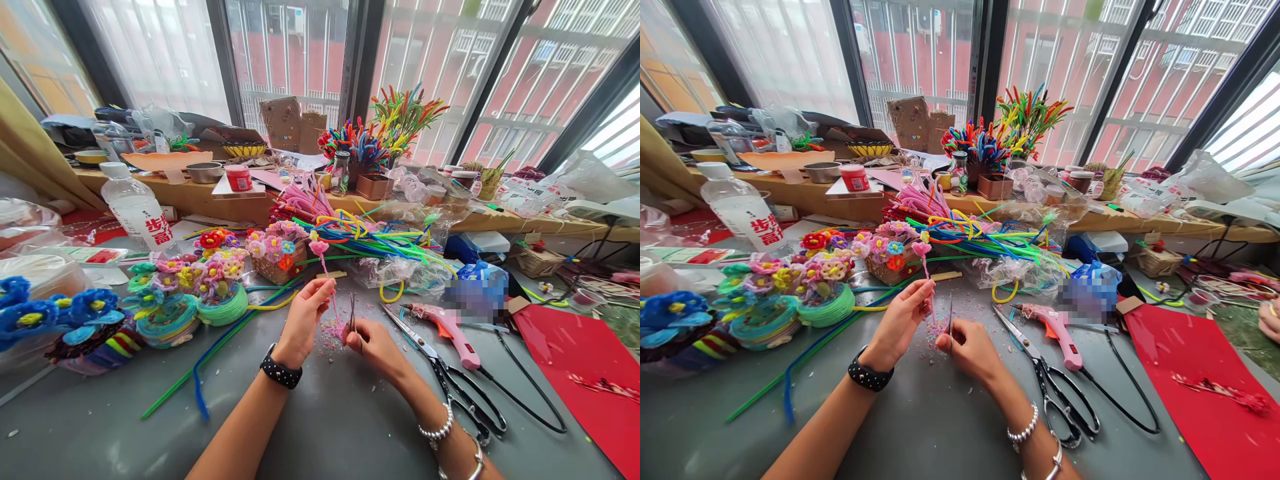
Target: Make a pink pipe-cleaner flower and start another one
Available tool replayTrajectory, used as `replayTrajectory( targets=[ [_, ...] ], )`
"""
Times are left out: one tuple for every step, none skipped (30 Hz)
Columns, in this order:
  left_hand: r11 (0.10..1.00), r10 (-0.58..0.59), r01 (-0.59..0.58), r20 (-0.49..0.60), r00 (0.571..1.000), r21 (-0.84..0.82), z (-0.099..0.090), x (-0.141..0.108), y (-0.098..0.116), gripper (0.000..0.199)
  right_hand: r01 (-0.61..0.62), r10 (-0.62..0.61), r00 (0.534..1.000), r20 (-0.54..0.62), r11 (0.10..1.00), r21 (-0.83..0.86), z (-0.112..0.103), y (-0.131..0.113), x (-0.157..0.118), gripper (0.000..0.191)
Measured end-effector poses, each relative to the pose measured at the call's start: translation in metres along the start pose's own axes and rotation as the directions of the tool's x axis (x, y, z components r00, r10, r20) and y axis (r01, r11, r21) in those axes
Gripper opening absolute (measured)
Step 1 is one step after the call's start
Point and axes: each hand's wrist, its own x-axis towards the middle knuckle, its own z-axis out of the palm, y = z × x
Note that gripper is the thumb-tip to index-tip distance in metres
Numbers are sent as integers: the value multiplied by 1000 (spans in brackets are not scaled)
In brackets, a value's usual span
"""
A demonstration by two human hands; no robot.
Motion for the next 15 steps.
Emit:
replayTrajectory(
  targets=[
    [1000,-4,4,7,1000,8,0,0,0,15,6,-5,1000,22,1000,-11,0,-1,0,72],
    [1000,-6,5,15,1000,13,0,0,0,15,11,-10,999,38,999,-33,1,-1,-1,71],
    [1000,-7,6,23,1000,18,0,0,-1,15,17,-14,999,46,998,-63,2,-1,-1,69],
    [1000,-5,5,28,1000,19,-1,0,-1,15,22,-17,999,50,995,-95,3,-1,-2,67],
    [1000,-5,5,33,999,18,-1,0,-2,15,22,-16,999,52,992,-125,4,-1,-2,64],
    [1000,-3,2,35,999,17,-1,1,-2,14,20,-12,998,53,988,-150,6,0,-3,62],
    [1000,-4,3,39,999,18,-1,1,-2,14,17,-7,998,57,985,-169,7,0,-3,59],
    [1000,-4,3,41,999,20,-1,2,-2,14,14,-3,998,60,983,-183,8,0,-3,57],
    [1000,-4,3,43,999,22,-1,2,-2,14,10,1,998,57,981,-194,9,0,-3,54],
    [1000,-3,2,45,999,25,-1,2,-2,15,6,3,999,45,978,-206,9,-1,-3,52],
    [1000,-2,1,45,999,27,-1,2,-2,15,3,3,1000,29,977,-215,10,-1,-2,51],
    [1000,3,-4,39,999,25,-1,2,-2,15,-1,3,1000,10,976,-217,11,-1,-2,50],
    [1000,8,-9,31,999,20,-1,2,-2,15,-8,6,1000,-11,977,-211,12,-2,-2,50],
    [1000,13,-13,17,1000,11,-1,2,-2,15,-16,10,999,-32,980,-199,13,-2,-1,50],
    [1000,16,-16,0,1000,-1,-1,2,-2,15,-24,15,999,-52,983,-183,14,-2,-1,50]
  ],
)
